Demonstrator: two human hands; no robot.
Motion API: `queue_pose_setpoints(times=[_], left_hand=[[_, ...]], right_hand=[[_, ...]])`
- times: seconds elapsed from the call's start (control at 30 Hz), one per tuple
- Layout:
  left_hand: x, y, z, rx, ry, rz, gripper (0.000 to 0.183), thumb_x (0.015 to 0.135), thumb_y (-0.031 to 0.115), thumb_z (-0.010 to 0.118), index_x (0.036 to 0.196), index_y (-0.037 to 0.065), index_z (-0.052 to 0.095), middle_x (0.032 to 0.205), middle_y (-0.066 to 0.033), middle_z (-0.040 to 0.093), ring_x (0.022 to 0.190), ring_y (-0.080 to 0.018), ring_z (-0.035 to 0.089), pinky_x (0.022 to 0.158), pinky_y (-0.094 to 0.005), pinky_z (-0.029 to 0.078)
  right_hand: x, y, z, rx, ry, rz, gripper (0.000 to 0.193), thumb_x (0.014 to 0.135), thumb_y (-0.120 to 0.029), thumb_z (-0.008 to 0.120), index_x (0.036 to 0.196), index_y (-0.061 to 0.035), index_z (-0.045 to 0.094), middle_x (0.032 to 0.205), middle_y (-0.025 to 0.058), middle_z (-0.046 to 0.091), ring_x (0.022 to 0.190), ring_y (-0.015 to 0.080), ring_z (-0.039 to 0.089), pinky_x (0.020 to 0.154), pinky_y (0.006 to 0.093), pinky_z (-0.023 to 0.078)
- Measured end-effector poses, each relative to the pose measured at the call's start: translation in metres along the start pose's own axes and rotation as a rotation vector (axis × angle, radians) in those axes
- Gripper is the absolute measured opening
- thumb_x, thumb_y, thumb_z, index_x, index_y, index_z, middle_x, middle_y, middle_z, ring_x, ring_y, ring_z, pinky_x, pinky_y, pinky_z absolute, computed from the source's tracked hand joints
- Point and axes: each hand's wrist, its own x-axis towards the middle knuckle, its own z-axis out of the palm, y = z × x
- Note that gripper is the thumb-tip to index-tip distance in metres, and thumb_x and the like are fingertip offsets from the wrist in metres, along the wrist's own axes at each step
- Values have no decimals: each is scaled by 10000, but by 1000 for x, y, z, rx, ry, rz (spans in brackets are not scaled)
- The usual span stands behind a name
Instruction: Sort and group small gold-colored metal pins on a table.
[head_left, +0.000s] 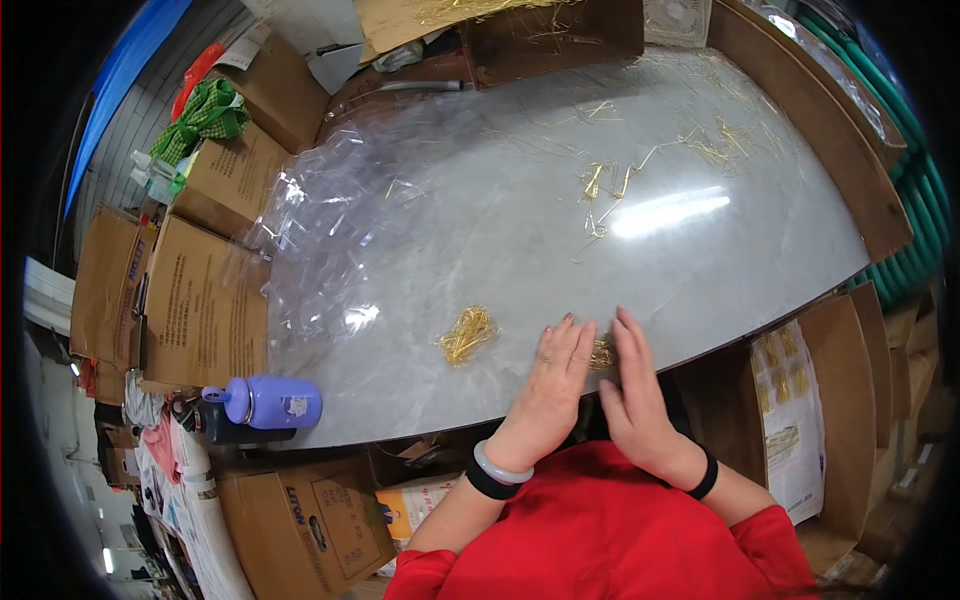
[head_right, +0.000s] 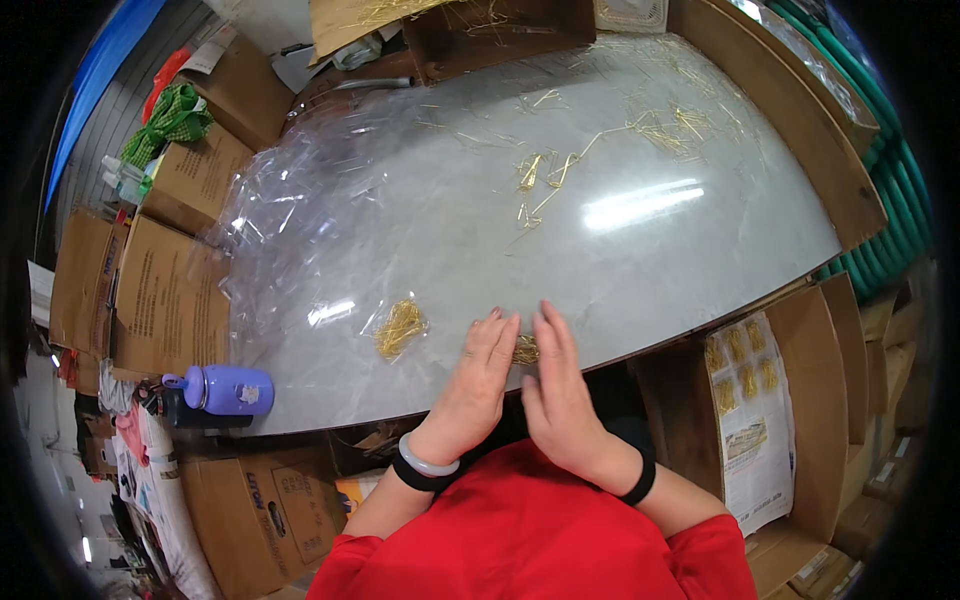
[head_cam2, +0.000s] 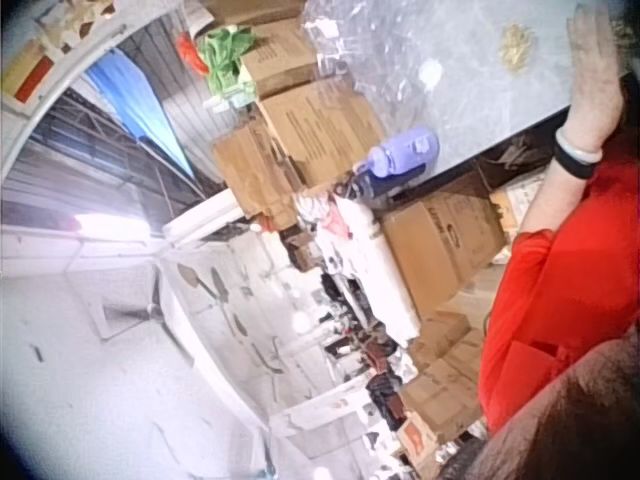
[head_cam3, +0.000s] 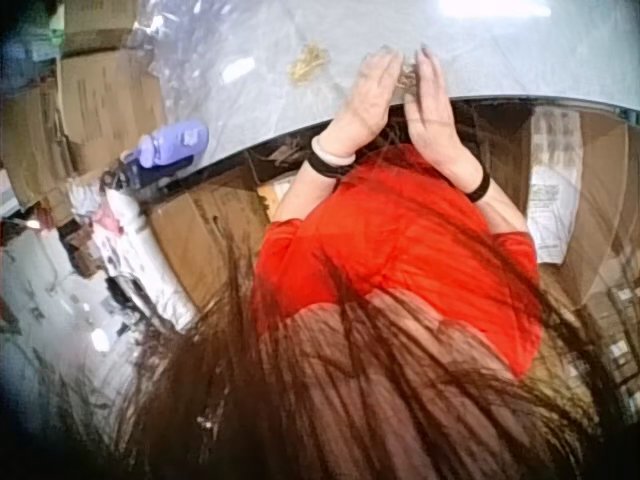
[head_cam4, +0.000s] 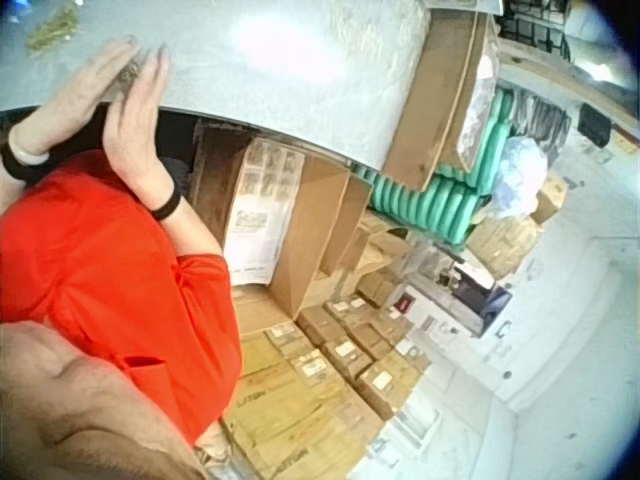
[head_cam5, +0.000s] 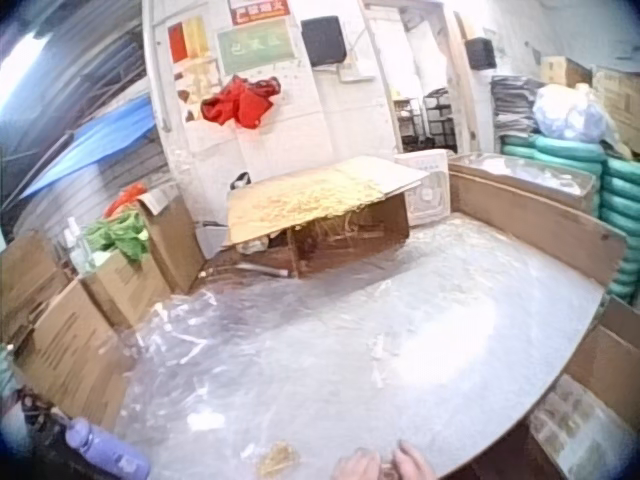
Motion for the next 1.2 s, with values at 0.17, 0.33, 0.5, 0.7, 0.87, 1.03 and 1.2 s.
queue_pose_setpoints(times=[0.17,0.33,0.5,0.7,0.87,1.03,1.2], left_hand=[[-3,-2,10,20,89,-67,649,888,-63,514,1508,-86,327,1453,-283,412,1395,-458,395,1195,-512,329],[-5,2,11,-75,148,-128,690,876,-83,528,1530,-61,310,1458,-282,409,1377,-461,419,1146,-484,396],[-4,3,8,-77,183,-141,693,894,-94,532,1545,-39,298,1482,-281,396,1354,-454,450,1103,-469,434],[-38,2,-33,-43,409,-265,446,1022,58,534,1440,-66,440,1326,-261,563,1208,-373,597,1015,-398,502],[-74,-23,-80,-811,605,-971,299,1049,104,540,1286,-78,537,1136,-174,601,977,-227,687,795,-331,605],[-69,-62,-100,-1030,430,-1127,313,1019,194,631,1185,-67,583,920,-128,652,766,-248,722,664,-325,624],[-54,-60,-95,-907,358,-1073,242,1016,175,631,1112,-44,595,955,-123,656,781,-227,718,683,-319,626]], right_hand=[[17,8,6,124,61,-20,648,890,68,526,1506,55,326,1552,281,349,1449,446,357,1200,493,309],[22,11,-2,-254,-2,-201,521,864,-41,695,1358,28,542,1317,195,599,1253,390,566,1108,528,413],[18,24,7,-523,31,-313,442,769,-57,731,1198,4,644,1230,149,649,1232,330,586,1072,477,452],[24,21,7,-443,83,-302,340,746,-23,733,1083,-40,684,1098,72,661,1060,282,612,940,423,499],[24,19,5,-395,100,-301,302,765,-20,753,1055,-74,691,1073,48,654,1031,274,604,893,414,500],[24,15,3,-420,87,-281,310,790,-24,746,1091,-59,679,1114,73,631,1052,301,588,905,432,488],[23,14,2,-451,50,-261,343,797,-19,740,1131,-50,667,1147,97,610,1060,319,581,940,445,472]])
